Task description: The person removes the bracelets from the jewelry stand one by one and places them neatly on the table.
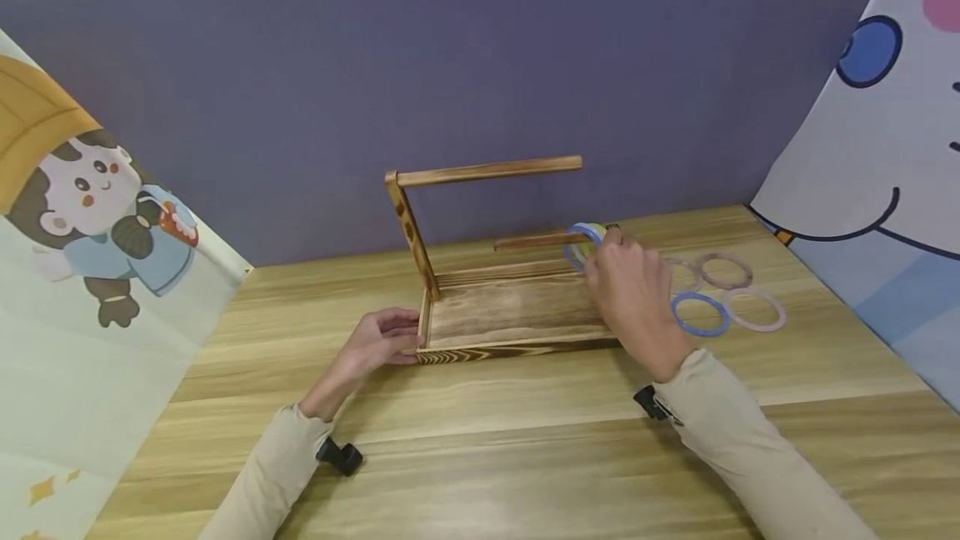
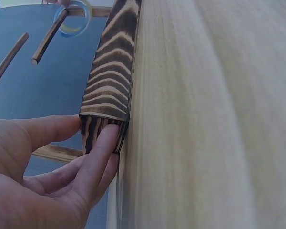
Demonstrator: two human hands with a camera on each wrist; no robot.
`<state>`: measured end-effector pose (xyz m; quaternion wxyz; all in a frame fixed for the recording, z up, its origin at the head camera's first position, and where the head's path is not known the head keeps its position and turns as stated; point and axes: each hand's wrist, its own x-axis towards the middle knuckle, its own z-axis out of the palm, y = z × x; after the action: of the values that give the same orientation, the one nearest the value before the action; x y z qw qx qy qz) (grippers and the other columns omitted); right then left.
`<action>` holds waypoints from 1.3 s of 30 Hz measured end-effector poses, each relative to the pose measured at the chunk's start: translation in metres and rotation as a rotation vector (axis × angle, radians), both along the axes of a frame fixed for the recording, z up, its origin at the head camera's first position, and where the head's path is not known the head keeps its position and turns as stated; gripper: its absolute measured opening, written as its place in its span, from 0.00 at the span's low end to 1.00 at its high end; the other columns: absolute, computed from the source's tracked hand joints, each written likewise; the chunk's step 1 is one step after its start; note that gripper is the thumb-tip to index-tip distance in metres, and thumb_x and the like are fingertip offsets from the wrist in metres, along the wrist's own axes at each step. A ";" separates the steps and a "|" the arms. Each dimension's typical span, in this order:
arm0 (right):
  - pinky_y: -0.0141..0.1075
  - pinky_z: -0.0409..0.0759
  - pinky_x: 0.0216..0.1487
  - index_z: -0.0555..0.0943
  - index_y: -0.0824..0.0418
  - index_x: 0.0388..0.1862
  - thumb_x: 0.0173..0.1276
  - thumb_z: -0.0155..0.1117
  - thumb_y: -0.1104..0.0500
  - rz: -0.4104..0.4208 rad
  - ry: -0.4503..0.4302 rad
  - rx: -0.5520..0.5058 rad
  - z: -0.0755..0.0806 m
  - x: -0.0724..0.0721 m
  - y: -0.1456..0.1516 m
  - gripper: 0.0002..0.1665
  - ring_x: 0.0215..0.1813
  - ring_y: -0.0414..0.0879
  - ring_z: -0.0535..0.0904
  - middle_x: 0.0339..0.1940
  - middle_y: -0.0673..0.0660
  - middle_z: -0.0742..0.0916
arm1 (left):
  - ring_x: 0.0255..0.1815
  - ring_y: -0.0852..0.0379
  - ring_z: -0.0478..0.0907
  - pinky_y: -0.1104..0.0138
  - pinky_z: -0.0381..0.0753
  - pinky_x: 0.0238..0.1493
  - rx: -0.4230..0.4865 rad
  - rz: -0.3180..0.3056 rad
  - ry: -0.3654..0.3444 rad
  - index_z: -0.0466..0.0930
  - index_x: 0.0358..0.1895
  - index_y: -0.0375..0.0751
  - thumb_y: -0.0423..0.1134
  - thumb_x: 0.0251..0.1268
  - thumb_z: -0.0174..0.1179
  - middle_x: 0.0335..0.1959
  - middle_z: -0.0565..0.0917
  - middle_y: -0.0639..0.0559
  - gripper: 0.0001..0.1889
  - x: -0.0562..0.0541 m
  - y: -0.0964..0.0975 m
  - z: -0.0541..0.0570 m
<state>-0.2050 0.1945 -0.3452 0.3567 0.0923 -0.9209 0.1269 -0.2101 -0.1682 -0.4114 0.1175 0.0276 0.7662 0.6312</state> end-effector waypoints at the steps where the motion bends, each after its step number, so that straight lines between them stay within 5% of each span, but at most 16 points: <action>1: 0.32 0.52 0.06 0.64 0.61 0.16 0.63 0.58 0.68 0.001 0.002 -0.009 0.000 0.000 -0.001 0.18 0.10 0.44 0.58 0.09 0.53 0.64 | 0.51 0.39 0.81 0.57 0.90 0.44 0.000 0.001 -0.003 0.71 0.63 0.25 0.23 0.62 0.63 0.58 0.77 0.29 0.25 0.000 -0.001 0.000; 12: 0.32 0.56 0.05 0.67 0.63 0.19 0.59 0.61 0.67 0.056 -0.040 -0.104 -0.002 -0.002 -0.006 0.14 0.10 0.45 0.61 0.10 0.55 0.69 | 0.53 0.39 0.81 0.57 0.90 0.45 0.004 -0.006 -0.008 0.70 0.64 0.25 0.24 0.63 0.63 0.59 0.76 0.29 0.25 0.000 -0.003 -0.002; 16: 0.32 0.61 0.04 0.75 0.72 0.28 0.60 0.60 0.67 0.113 -0.086 -0.166 -0.002 -0.005 -0.010 0.07 0.10 0.44 0.65 0.13 0.61 0.77 | 0.52 0.40 0.81 0.57 0.90 0.45 0.003 0.007 -0.010 0.71 0.63 0.25 0.23 0.61 0.63 0.58 0.77 0.30 0.25 -0.001 -0.002 -0.001; 21: 0.31 0.66 0.04 0.78 0.80 0.39 0.64 0.57 0.68 0.190 -0.177 -0.256 -0.001 -0.004 -0.012 0.12 0.10 0.43 0.71 0.23 0.70 0.85 | 0.53 0.40 0.81 0.57 0.90 0.45 -0.001 -0.001 -0.014 0.71 0.63 0.25 0.24 0.62 0.64 0.59 0.77 0.29 0.26 -0.001 -0.003 -0.002; 26: 0.43 0.85 0.17 0.81 0.78 0.38 0.64 0.59 0.69 0.223 -0.186 -0.328 0.004 -0.001 -0.013 0.10 0.23 0.55 0.85 0.28 0.70 0.87 | 0.53 0.39 0.81 0.57 0.90 0.45 -0.002 -0.005 -0.012 0.71 0.63 0.25 0.24 0.62 0.64 0.59 0.76 0.29 0.26 -0.001 -0.003 -0.002; 30: 0.49 0.88 0.26 0.83 0.75 0.40 0.65 0.59 0.66 0.224 -0.195 -0.384 0.005 0.000 -0.016 0.12 0.30 0.57 0.87 0.30 0.67 0.88 | 0.53 0.38 0.81 0.57 0.90 0.44 -0.003 -0.005 -0.013 0.71 0.63 0.25 0.24 0.62 0.64 0.59 0.77 0.29 0.25 -0.001 -0.002 -0.001; 39: 0.32 0.85 0.24 0.83 0.71 0.41 0.64 0.61 0.65 0.236 -0.175 -0.428 0.004 -0.002 -0.019 0.11 0.29 0.52 0.87 0.28 0.61 0.89 | 0.52 0.39 0.81 0.57 0.90 0.44 0.005 -0.003 -0.015 0.72 0.62 0.26 0.24 0.62 0.64 0.58 0.77 0.30 0.25 -0.002 0.000 -0.001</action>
<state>-0.2071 0.1760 -0.3415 0.2699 0.1102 -0.8832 0.3673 -0.2122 -0.1687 -0.4126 0.1239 0.0242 0.7636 0.6332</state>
